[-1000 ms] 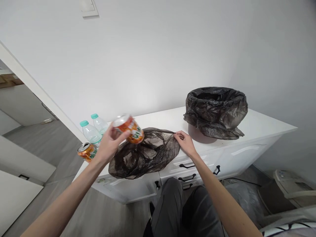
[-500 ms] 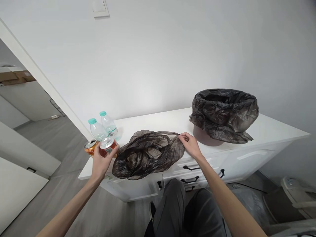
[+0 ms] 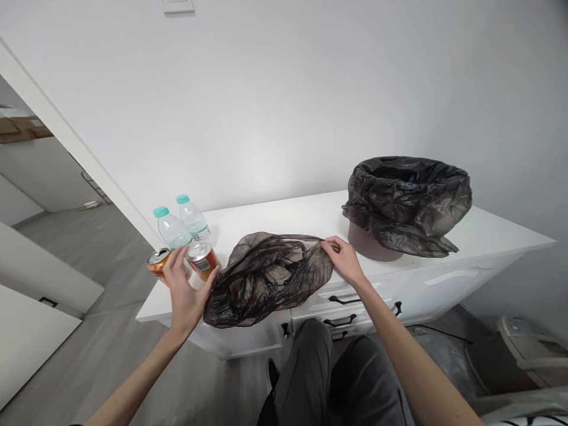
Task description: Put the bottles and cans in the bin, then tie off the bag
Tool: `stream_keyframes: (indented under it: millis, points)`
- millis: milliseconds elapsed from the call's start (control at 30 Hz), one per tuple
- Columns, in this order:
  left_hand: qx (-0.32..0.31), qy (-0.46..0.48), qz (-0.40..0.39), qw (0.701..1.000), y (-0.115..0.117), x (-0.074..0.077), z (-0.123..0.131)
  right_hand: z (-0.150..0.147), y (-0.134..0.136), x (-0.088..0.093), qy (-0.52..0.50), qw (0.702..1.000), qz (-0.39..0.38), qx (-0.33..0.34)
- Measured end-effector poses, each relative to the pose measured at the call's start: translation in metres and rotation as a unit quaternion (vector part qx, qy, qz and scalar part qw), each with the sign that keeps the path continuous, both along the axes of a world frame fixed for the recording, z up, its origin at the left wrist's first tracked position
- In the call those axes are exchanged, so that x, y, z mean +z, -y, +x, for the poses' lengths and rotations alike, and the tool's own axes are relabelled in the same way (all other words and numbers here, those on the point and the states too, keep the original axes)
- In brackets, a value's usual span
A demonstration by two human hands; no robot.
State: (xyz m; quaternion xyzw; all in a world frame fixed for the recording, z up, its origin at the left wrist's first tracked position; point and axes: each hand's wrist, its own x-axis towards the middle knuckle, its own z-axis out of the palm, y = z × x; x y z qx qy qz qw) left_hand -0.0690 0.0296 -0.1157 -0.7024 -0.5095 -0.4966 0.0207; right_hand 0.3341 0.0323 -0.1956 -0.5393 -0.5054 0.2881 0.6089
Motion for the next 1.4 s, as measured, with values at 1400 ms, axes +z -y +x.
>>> stream_keyframes:
  millis: [1400]
  points:
    - [-0.247, -0.099, -0.375, 0.888, -0.046, 0.024, 0.098, -0.061, 0.115, 0.095, 0.458, 0.867, -0.106, 0.166]
